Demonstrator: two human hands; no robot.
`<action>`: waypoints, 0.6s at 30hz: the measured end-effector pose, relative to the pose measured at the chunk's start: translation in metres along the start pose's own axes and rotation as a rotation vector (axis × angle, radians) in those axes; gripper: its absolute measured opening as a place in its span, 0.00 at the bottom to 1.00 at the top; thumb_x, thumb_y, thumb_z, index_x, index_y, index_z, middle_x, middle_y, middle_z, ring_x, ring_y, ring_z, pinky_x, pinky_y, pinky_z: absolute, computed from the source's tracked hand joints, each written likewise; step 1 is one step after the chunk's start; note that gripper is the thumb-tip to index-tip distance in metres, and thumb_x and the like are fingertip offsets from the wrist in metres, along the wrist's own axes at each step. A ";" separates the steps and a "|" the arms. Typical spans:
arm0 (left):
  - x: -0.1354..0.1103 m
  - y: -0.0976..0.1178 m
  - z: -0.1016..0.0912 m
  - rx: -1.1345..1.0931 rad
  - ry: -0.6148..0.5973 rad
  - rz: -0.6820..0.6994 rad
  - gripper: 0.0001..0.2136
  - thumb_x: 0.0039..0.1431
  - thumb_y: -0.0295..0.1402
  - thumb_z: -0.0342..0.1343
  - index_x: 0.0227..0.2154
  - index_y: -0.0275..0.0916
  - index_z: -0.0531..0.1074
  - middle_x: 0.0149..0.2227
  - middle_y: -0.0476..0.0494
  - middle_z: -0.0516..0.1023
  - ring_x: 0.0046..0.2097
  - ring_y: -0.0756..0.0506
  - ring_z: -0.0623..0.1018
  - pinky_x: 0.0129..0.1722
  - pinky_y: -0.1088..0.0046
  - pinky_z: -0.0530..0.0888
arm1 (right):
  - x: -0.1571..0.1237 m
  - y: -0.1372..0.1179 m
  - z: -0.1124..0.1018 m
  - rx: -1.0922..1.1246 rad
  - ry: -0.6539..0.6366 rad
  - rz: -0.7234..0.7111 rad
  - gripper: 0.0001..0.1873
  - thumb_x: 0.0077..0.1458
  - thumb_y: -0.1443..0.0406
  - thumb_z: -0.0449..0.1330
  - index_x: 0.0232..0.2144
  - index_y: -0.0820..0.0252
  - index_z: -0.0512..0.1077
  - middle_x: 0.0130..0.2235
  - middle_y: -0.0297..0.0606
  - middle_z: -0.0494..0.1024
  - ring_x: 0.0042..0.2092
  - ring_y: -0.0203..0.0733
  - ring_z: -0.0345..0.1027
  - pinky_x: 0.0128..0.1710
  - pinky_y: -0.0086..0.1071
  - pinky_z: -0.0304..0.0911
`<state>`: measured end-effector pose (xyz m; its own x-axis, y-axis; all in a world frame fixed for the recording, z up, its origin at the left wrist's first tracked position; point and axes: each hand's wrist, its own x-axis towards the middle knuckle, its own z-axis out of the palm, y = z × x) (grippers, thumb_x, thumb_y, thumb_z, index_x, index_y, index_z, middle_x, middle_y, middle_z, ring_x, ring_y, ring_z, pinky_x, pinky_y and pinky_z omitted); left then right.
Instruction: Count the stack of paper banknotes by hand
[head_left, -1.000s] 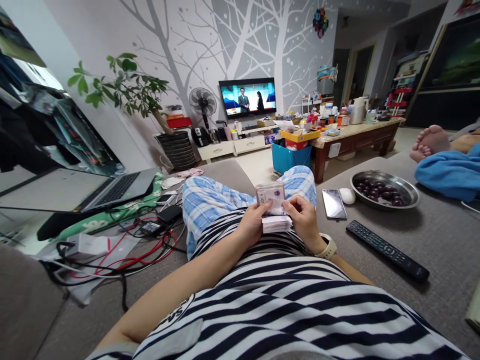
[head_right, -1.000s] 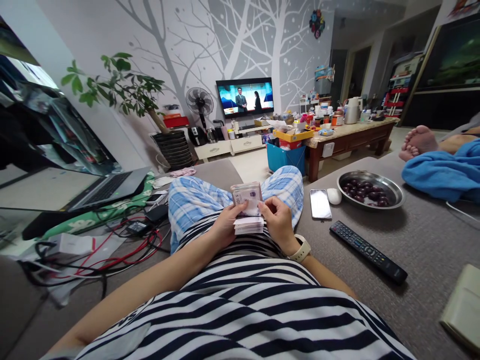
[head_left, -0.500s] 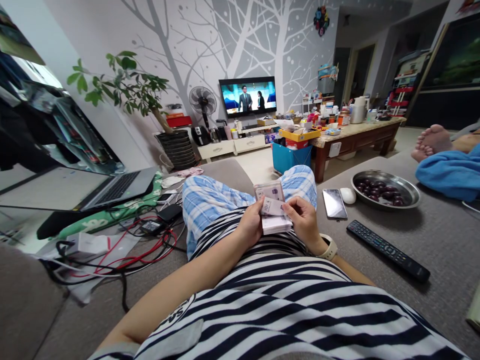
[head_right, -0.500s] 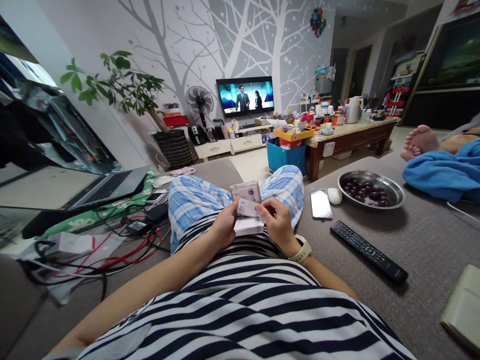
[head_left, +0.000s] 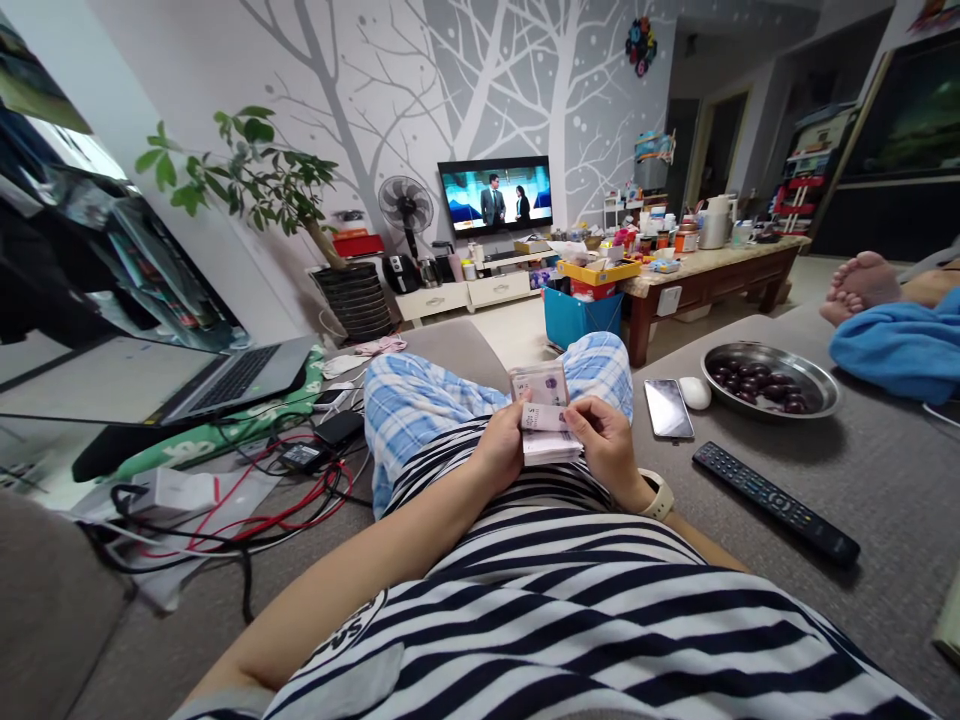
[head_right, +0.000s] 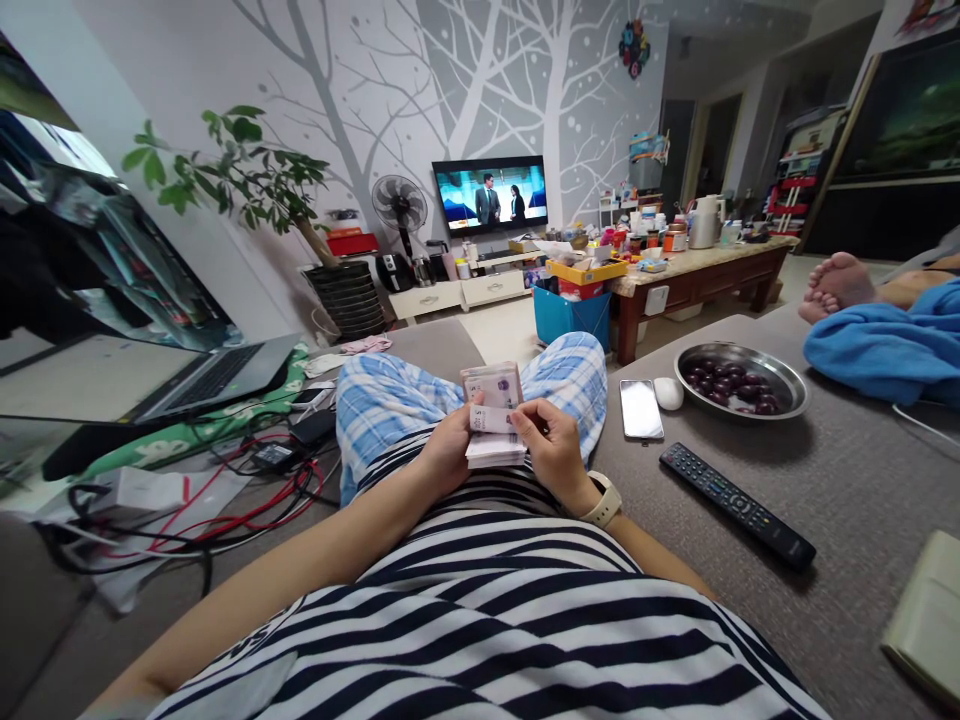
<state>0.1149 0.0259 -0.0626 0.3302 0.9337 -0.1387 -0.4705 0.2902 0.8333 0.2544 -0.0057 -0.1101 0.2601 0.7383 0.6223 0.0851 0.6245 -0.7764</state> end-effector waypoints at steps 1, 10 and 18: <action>-0.001 0.001 0.001 0.002 -0.001 -0.004 0.10 0.61 0.34 0.64 0.41 0.32 0.80 0.36 0.35 0.86 0.44 0.34 0.86 0.49 0.56 0.82 | 0.000 0.000 0.000 0.000 -0.001 -0.003 0.15 0.61 0.53 0.63 0.29 0.57 0.76 0.24 0.31 0.70 0.26 0.37 0.59 0.26 0.32 0.55; -0.001 0.000 0.003 0.020 0.020 0.006 0.11 0.61 0.35 0.64 0.41 0.32 0.81 0.37 0.36 0.87 0.44 0.35 0.86 0.48 0.57 0.82 | 0.000 0.001 0.000 -0.004 0.014 -0.008 0.15 0.61 0.52 0.63 0.32 0.57 0.78 0.26 0.33 0.74 0.28 0.38 0.63 0.28 0.31 0.59; -0.001 -0.001 0.000 0.018 0.000 0.015 0.09 0.60 0.34 0.64 0.40 0.32 0.81 0.38 0.35 0.87 0.45 0.34 0.86 0.49 0.56 0.82 | 0.000 -0.001 0.001 0.008 0.023 -0.018 0.14 0.61 0.52 0.64 0.33 0.56 0.77 0.27 0.33 0.75 0.28 0.38 0.63 0.27 0.31 0.60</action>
<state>0.1151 0.0249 -0.0632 0.3233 0.9378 -0.1266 -0.4603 0.2727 0.8448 0.2530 -0.0056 -0.1094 0.2802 0.7208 0.6339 0.0824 0.6399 -0.7640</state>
